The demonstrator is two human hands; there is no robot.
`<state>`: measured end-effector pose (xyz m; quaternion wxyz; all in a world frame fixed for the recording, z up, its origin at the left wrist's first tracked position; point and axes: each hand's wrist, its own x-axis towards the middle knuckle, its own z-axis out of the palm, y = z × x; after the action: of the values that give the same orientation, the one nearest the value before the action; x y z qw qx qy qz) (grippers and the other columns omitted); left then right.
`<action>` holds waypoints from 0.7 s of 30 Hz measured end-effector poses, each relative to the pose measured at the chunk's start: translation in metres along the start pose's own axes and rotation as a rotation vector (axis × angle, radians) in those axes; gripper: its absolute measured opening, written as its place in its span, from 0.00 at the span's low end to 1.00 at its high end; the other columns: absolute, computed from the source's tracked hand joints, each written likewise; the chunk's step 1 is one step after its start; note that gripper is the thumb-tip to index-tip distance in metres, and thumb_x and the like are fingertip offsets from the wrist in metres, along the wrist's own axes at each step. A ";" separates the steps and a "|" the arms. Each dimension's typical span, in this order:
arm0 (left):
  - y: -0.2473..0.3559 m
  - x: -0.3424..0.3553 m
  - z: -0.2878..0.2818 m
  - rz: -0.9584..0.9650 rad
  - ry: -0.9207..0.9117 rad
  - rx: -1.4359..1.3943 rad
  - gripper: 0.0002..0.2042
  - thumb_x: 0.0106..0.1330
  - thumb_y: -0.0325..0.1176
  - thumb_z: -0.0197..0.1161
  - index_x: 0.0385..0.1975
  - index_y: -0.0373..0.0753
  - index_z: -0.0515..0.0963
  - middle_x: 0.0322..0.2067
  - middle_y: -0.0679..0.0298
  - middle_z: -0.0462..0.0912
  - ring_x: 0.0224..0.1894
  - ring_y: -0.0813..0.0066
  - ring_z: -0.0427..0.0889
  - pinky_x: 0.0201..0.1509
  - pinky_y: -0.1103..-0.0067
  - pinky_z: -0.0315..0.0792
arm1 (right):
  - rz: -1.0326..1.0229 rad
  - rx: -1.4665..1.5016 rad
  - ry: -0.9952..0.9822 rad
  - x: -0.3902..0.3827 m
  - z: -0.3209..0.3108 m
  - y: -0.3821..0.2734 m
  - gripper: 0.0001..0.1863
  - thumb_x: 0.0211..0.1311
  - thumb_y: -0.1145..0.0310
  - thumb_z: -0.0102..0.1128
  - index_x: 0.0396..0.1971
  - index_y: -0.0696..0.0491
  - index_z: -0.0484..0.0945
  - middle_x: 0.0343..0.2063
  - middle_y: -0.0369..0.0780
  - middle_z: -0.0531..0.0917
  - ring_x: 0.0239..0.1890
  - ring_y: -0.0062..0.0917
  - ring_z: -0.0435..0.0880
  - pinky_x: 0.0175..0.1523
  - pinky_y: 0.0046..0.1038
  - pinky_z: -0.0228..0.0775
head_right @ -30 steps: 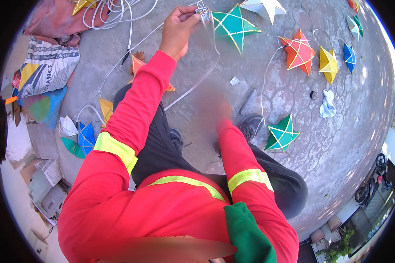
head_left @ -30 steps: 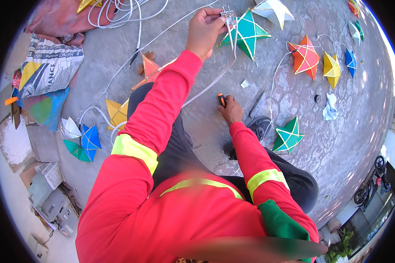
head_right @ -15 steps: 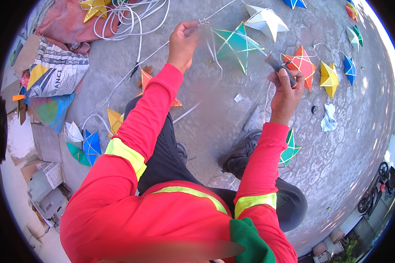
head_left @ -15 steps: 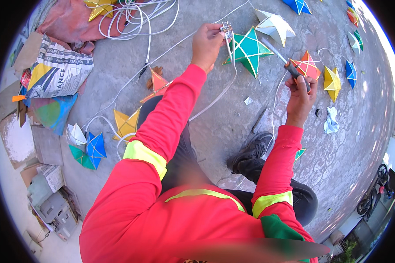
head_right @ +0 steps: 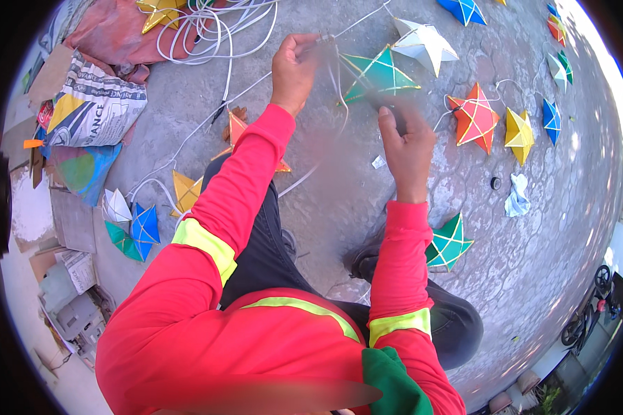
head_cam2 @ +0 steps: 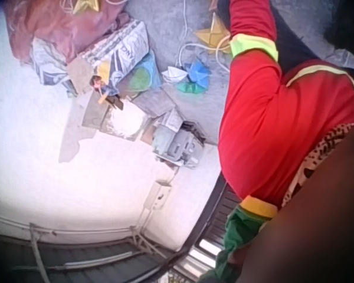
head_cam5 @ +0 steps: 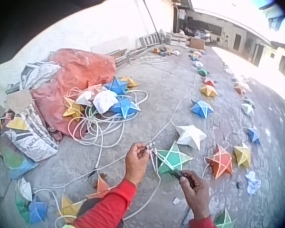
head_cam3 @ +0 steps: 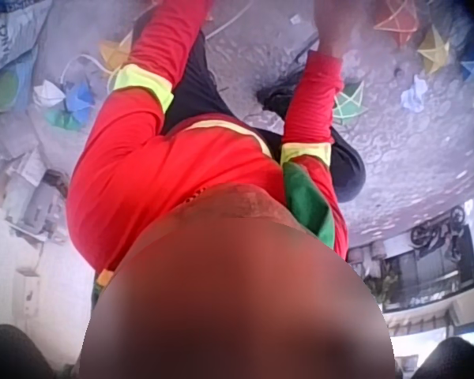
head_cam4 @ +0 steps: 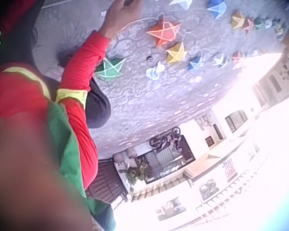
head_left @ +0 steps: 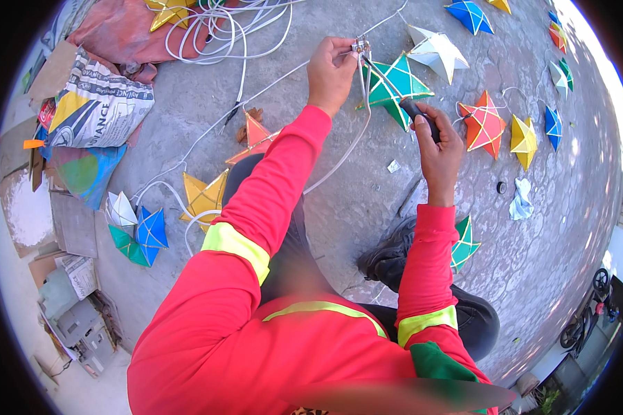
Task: The person sits on the ground and repairs a small electrical component by stripping wires and securing them into a terminal block. They use a screwdriver to tighten the connections and ensure the wires are properly seated.
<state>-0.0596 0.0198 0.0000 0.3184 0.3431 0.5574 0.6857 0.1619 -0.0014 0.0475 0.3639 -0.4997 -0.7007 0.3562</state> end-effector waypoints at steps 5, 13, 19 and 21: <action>0.002 -0.001 0.001 0.038 -0.001 0.042 0.09 0.68 0.19 0.61 0.47 0.30 0.76 0.46 0.55 0.85 0.48 0.70 0.86 0.53 0.78 0.81 | 0.026 -0.006 0.003 -0.001 0.005 -0.001 0.11 0.70 0.69 0.63 0.48 0.56 0.85 0.31 0.32 0.85 0.34 0.10 0.79 0.40 0.17 0.70; 0.004 -0.002 0.000 0.055 -0.005 0.101 0.09 0.68 0.20 0.61 0.47 0.31 0.77 0.46 0.55 0.86 0.48 0.70 0.87 0.52 0.77 0.81 | 0.026 -0.001 0.020 -0.001 0.010 -0.001 0.12 0.70 0.68 0.63 0.48 0.55 0.85 0.29 0.32 0.84 0.32 0.10 0.79 0.39 0.17 0.70; 0.004 -0.002 0.000 0.066 -0.002 0.126 0.09 0.68 0.20 0.61 0.46 0.30 0.77 0.46 0.54 0.86 0.49 0.69 0.87 0.52 0.77 0.81 | 0.005 -0.030 0.031 -0.001 0.010 -0.002 0.12 0.70 0.67 0.63 0.48 0.55 0.85 0.28 0.31 0.83 0.31 0.10 0.77 0.37 0.17 0.68; 0.005 -0.002 0.000 0.072 0.001 0.129 0.09 0.67 0.19 0.61 0.46 0.30 0.77 0.45 0.54 0.86 0.48 0.69 0.87 0.52 0.77 0.81 | -0.012 -0.040 0.036 -0.001 0.011 -0.004 0.12 0.69 0.67 0.63 0.48 0.55 0.85 0.27 0.31 0.82 0.30 0.09 0.76 0.36 0.17 0.68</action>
<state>-0.0583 0.0175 0.0044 0.2705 0.3826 0.5878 0.6595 0.1510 -0.0053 0.0456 0.3688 -0.5088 -0.7040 0.3309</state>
